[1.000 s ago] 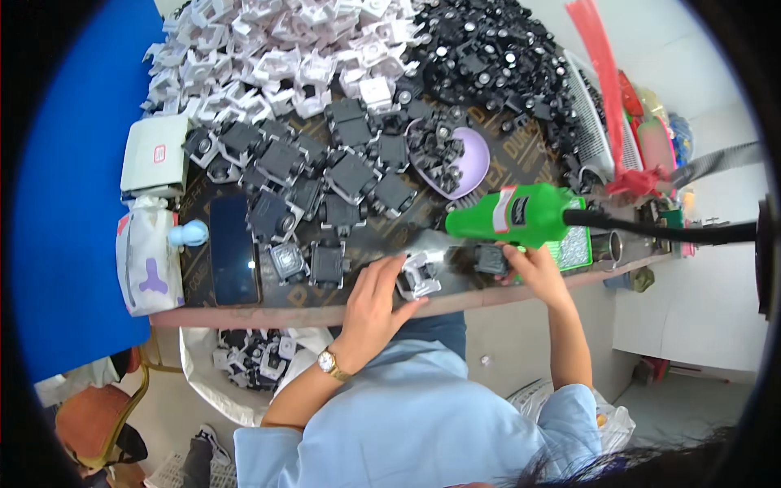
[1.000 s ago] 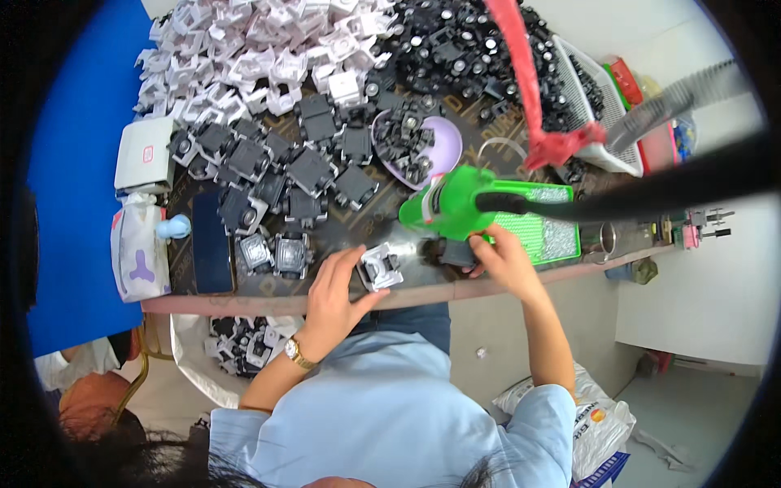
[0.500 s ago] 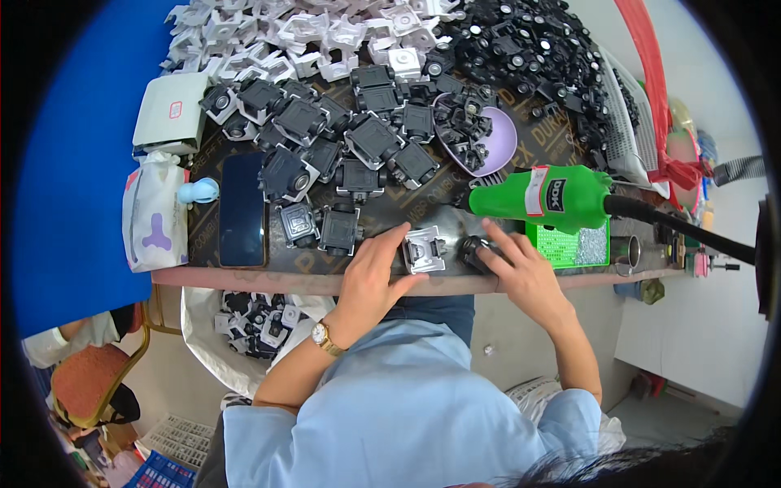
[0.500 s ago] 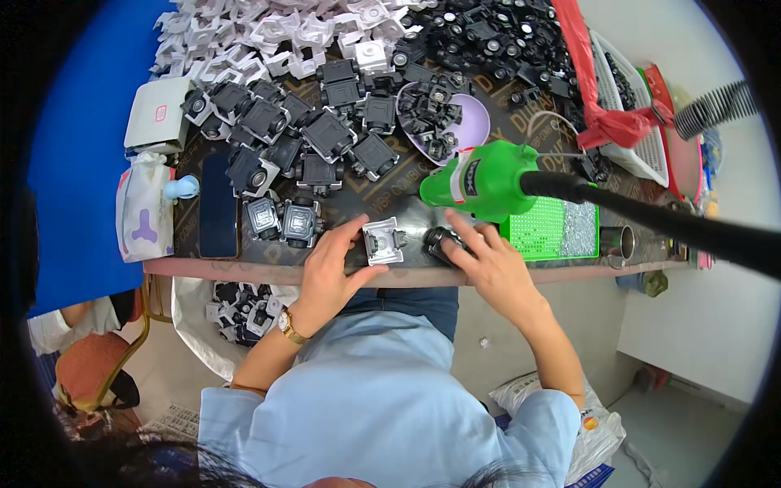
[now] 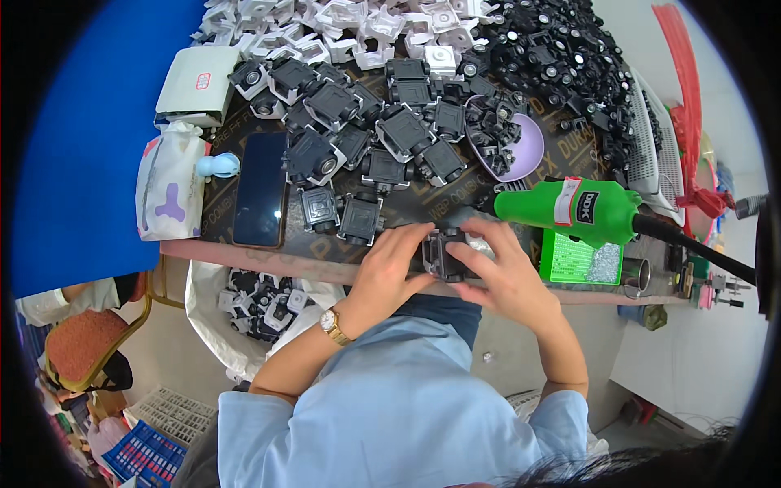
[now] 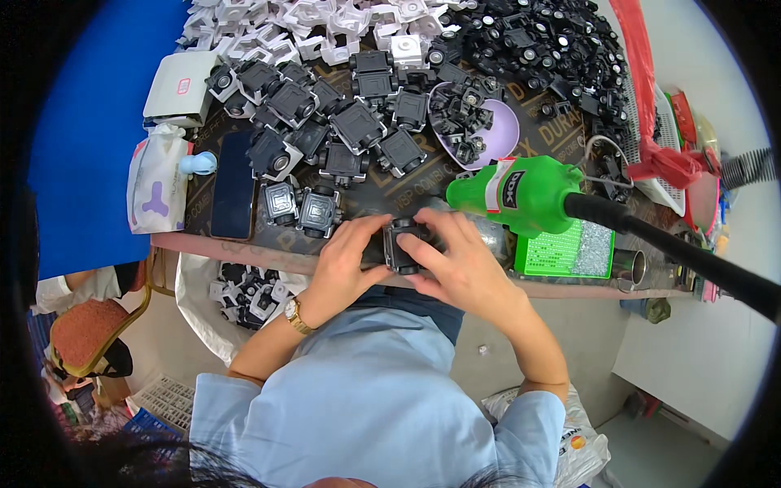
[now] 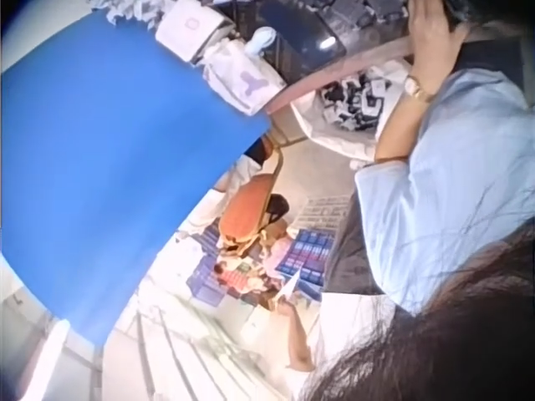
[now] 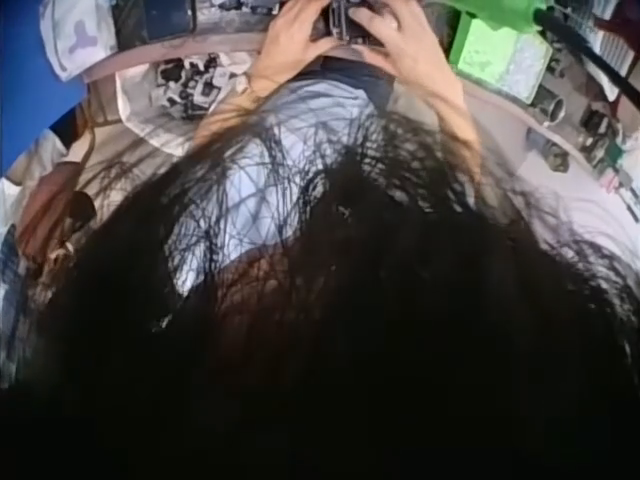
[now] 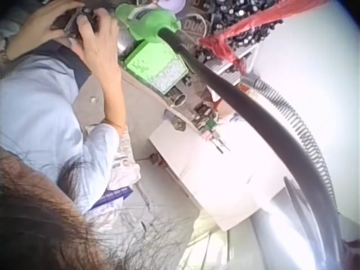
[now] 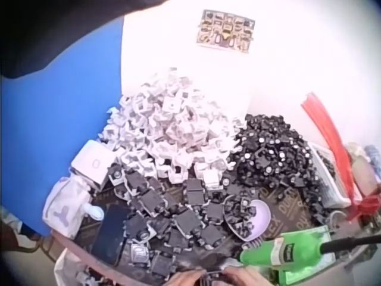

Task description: The person assembles electronic cooling fans into plastic housings by hand, securing them with screws using an electric screwdriver.

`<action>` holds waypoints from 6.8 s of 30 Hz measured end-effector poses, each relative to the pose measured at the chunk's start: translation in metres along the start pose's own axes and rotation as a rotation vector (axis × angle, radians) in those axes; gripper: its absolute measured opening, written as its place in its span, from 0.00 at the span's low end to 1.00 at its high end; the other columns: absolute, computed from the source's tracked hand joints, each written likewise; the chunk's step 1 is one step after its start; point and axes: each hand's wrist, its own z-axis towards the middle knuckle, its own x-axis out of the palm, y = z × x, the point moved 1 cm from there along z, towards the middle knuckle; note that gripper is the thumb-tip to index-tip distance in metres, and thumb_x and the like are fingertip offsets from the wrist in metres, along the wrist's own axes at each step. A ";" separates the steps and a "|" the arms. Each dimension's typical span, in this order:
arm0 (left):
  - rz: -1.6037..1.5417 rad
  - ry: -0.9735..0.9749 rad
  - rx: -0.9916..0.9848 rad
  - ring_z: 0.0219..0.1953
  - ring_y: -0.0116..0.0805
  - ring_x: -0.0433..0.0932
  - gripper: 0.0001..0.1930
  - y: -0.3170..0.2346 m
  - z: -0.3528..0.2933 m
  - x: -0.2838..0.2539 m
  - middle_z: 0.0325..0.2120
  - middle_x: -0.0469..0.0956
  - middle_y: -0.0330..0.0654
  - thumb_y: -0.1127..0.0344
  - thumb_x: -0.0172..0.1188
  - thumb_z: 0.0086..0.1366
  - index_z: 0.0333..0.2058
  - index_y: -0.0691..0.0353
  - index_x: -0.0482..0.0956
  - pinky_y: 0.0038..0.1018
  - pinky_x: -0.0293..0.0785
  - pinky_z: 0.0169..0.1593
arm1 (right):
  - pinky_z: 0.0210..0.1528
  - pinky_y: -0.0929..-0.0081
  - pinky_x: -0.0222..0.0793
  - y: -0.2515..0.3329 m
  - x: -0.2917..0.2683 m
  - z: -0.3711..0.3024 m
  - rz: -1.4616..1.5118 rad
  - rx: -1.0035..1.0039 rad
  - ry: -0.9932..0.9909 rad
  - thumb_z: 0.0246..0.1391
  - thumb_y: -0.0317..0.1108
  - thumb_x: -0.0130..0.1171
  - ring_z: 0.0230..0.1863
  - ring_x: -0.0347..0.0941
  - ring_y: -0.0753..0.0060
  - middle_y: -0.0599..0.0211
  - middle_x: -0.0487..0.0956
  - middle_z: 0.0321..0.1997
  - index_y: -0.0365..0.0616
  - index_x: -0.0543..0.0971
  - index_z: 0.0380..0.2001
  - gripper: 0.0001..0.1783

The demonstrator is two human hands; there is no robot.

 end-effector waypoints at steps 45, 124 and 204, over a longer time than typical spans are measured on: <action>0.711 -0.004 0.046 0.49 0.55 0.76 0.15 0.140 0.268 -0.201 0.44 0.76 0.53 0.75 0.63 0.54 0.42 0.62 0.78 0.42 0.72 0.54 | 0.48 0.61 0.71 -0.022 0.059 -0.053 -0.087 0.329 -0.570 0.50 0.26 0.67 0.46 0.76 0.49 0.54 0.81 0.44 0.39 0.80 0.46 0.18; -0.039 0.205 0.072 0.46 0.54 0.77 0.29 -0.041 0.034 0.076 0.49 0.71 0.51 0.75 0.69 0.53 0.55 0.68 0.72 0.40 0.78 0.47 | 0.30 0.72 0.76 -0.017 0.019 -0.089 0.217 0.502 -0.583 0.50 0.19 0.66 0.30 0.77 0.64 0.60 0.74 0.38 0.36 0.73 0.33 0.11; -0.181 -0.064 0.315 0.44 0.38 0.81 0.24 -0.035 -0.008 0.005 0.51 0.71 0.47 0.70 0.79 0.46 0.45 0.59 0.84 0.29 0.85 0.44 | 0.52 0.76 0.73 -0.014 0.030 -0.053 1.588 0.515 0.016 0.64 0.31 0.52 0.52 0.76 0.75 0.64 0.78 0.55 0.38 0.70 0.61 0.23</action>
